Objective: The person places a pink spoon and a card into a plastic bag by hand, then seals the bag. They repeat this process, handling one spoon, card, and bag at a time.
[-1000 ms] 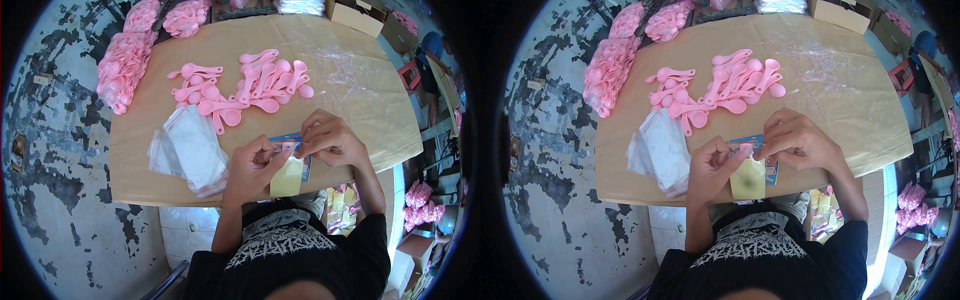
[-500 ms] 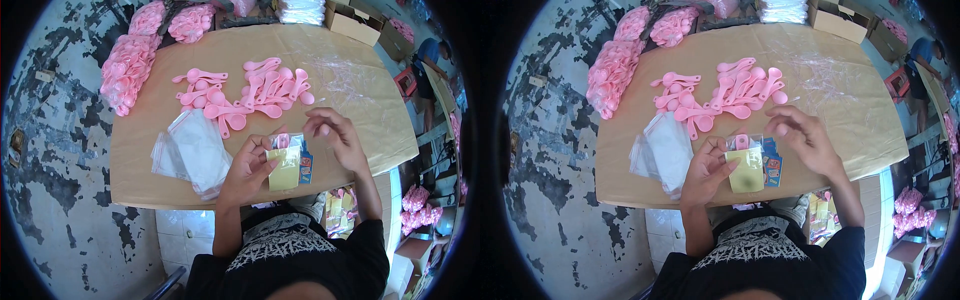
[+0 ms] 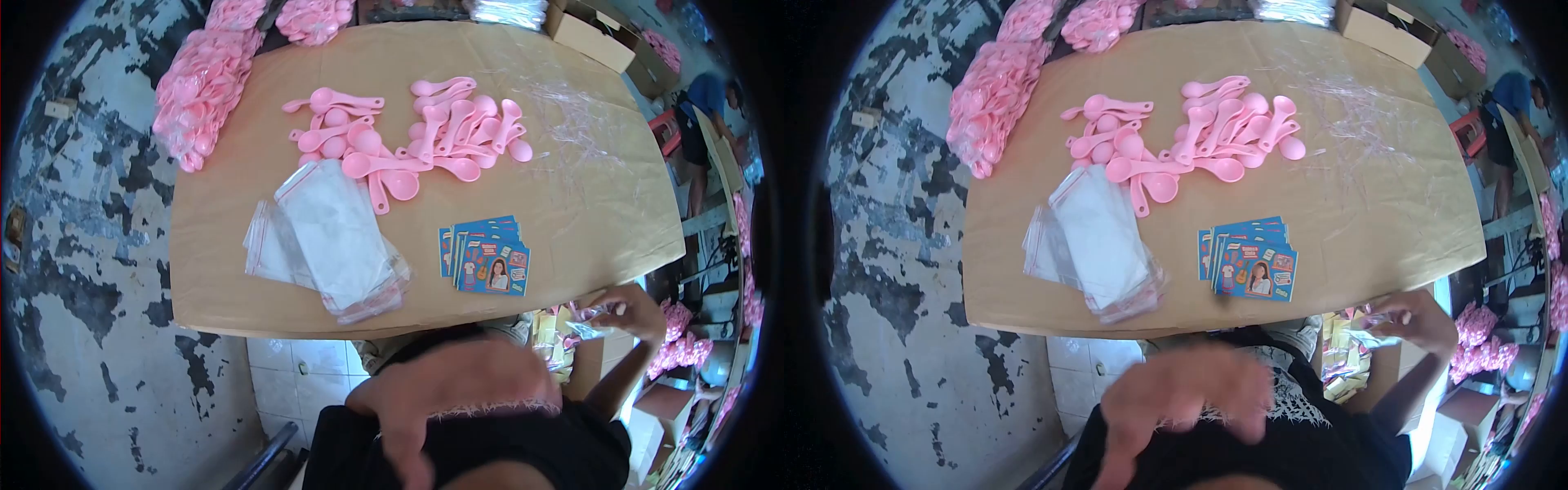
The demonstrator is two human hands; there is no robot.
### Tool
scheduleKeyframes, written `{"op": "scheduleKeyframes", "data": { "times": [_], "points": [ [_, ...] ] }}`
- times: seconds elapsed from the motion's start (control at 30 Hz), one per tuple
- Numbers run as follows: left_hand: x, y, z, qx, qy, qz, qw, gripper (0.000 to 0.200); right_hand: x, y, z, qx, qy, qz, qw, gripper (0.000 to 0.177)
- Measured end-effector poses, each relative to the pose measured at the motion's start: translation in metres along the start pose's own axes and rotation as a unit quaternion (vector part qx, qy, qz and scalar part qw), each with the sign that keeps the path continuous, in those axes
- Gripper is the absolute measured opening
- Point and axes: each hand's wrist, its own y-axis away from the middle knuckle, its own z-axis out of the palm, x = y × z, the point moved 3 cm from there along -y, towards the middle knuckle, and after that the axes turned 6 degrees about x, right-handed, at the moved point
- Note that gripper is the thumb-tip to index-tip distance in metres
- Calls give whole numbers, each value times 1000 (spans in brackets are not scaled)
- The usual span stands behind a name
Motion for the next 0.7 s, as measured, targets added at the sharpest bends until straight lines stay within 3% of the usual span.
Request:
{"op": "scheduleKeyframes", "data": {
  "times": [0.03,0.07,0.1,0.17,0.27,0.3,0.37,0.43,0.5,0.53,0.6,0.67,0.7],
  "points": [
    [0,0,14,-4,85,31,996,66,33,14,0,52,12,94,994,28],
    [2,5,24,-13,62,82,995,81,58,28,1,118,54,91,987,34],
    [4,5,29,-17,57,108,992,86,65,44,1,171,187,113,961,41],
    [6,0,35,-23,68,132,989,87,76,67,-2,239,70,195,949,39],
    [8,7,39,-16,83,107,991,79,43,65,-11,305,-75,29,949,28],
    [10,8,39,-5,69,107,992,72,16,49,-11,328,-60,-21,943,26],
    [14,1,39,21,28,119,992,55,-50,3,-9,287,-2,-159,945,15],
    [22,-6,31,16,-32,115,993,47,-120,-47,7,238,36,-292,926,15],
    [40,1,15,-29,-102,85,991,51,-175,-91,34,150,18,-313,938,17],
    [44,10,9,2,-190,80,978,47,-198,-108,52,114,5,-323,939,16],
    [55,26,-5,54,-361,71,928,41,-217,-146,84,80,22,-393,916,25],
    [71,43,-15,154,-609,24,777,36,-228,-177,104,9,107,-330,938,28],
    [76,48,-26,162,-676,-13,719,36,-229,-188,110,-24,150,-295,943,29]
  ]
}}
